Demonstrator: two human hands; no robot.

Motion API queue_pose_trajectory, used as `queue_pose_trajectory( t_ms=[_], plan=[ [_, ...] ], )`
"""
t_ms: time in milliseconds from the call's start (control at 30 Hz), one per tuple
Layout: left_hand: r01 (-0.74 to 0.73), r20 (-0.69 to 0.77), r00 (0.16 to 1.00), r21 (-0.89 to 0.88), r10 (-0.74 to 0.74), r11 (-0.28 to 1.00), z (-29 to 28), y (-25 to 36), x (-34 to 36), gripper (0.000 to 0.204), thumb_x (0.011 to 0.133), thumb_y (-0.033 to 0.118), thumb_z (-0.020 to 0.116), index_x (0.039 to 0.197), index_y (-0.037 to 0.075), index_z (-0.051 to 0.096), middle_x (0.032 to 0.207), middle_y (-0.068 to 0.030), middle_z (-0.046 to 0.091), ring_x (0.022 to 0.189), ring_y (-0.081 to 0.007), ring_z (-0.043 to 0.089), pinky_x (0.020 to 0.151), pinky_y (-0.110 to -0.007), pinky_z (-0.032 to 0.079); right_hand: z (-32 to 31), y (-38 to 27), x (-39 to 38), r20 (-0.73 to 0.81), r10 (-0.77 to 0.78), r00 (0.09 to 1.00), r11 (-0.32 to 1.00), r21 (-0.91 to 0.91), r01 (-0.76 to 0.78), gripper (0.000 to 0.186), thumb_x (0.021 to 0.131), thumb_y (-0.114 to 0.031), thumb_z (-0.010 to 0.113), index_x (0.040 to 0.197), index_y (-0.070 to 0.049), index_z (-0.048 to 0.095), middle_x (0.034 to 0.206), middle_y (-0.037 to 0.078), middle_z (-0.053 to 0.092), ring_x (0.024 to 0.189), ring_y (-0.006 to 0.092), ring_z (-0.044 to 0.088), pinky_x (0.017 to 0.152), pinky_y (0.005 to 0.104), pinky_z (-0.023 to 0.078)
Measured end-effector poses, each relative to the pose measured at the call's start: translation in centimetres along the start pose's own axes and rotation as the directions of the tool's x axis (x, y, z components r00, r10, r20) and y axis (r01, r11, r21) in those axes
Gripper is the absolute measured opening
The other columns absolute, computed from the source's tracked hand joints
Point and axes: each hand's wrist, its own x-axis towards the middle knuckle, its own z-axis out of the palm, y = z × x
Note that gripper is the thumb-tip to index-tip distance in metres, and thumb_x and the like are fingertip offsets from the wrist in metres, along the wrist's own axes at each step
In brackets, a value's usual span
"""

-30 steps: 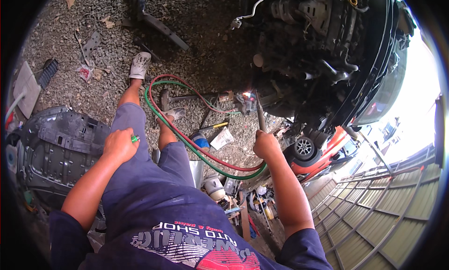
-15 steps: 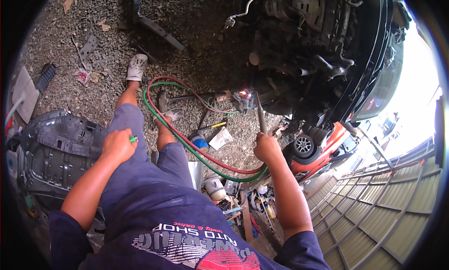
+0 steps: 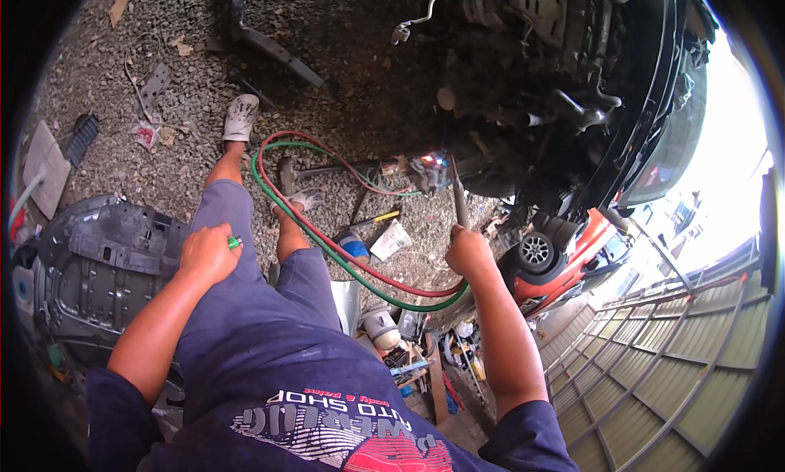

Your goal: Cutting and hammering a metal part of a car front chassis using an oxy-acetylene torch and a sledgehammer.

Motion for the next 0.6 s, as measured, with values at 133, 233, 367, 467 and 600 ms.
queue_pose_trajectory(
  t_ms=[133, 233, 367, 467, 600],
  plan=[
    [-0.006, 0.005, 1.000, 0.013, 0.005, 1.000, 0.0, 0.2, 0.1, 0.031, 0.097, 0.033, 0.079, 0.107, 0.004, 0.078, 0.101, -0.0269, 0.080, 0.101, -0.0480, 0.077, 0.092, -0.058, 0.060, 0.2, 0.6, -0.9, -0.016, 0.000, 1.000, 1.000, 0.022, 0.001, 0.033, 0.094, -0.007, 0.062, 0.125, 0.001, 0.072, 0.113, 0.031, 0.079, 0.109, 0.0480, 0.078, 0.098, 0.0554, 0.063],
    [-0.005, 0.004, 1.000, 0.012, 0.005, 1.000, -0.3, 0.5, 0.1, 0.031, 0.097, 0.033, 0.079, 0.107, 0.004, 0.078, 0.101, -0.0268, 0.080, 0.102, -0.0481, 0.077, 0.093, -0.058, 0.060, 0.7, 1.1, -1.4, -0.029, 0.000, 1.000, 1.000, 0.030, 0.000, 0.032, 0.094, -0.006, 0.062, 0.124, 0.000, 0.072, 0.111, 0.031, 0.079, 0.108, 0.0485, 0.078, 0.097, 0.0558, 0.063],
    [-0.004, 0.008, 1.000, 0.017, 0.004, 1.000, -0.5, 0.5, 0.2, 0.031, 0.097, 0.033, 0.079, 0.107, 0.004, 0.078, 0.101, -0.0268, 0.080, 0.101, -0.0480, 0.077, 0.093, -0.058, 0.060, 0.5, 1.0, -2.0, -0.024, 0.016, 1.000, 0.998, 0.066, -0.014, 0.029, 0.094, -0.005, 0.062, 0.120, 0.001, 0.071, 0.110, 0.032, 0.079, 0.107, 0.0489, 0.078, 0.097, 0.0568, 0.063],
    [-0.004, 0.008, 1.000, 0.023, 0.004, 1.000, -0.6, 0.8, 0.2, 0.031, 0.097, 0.033, 0.079, 0.107, 0.004, 0.078, 0.101, -0.0268, 0.080, 0.101, -0.0479, 0.077, 0.093, -0.058, 0.060, 0.9, 1.4, -2.1, -0.040, 0.027, 0.999, 0.997, 0.073, -0.024, 0.028, 0.093, -0.007, 0.061, 0.118, -0.002, 0.072, 0.108, 0.031, 0.079, 0.106, 0.0488, 0.078, 0.096, 0.0570, 0.062],
    [0.001, 0.005, 1.000, 0.023, -0.001, 1.000, -0.6, 0.8, 0.2, 0.030, 0.097, 0.033, 0.079, 0.106, 0.004, 0.079, 0.101, -0.0268, 0.080, 0.101, -0.0479, 0.077, 0.092, -0.058, 0.060, 0.5, 0.9, -2.7, -0.034, 0.011, 0.999, 0.998, 0.067, -0.008, 0.027, 0.094, -0.007, 0.061, 0.117, -0.003, 0.072, 0.108, 0.031, 0.079, 0.106, 0.0487, 0.078, 0.096, 0.0576, 0.061]
  ],
)
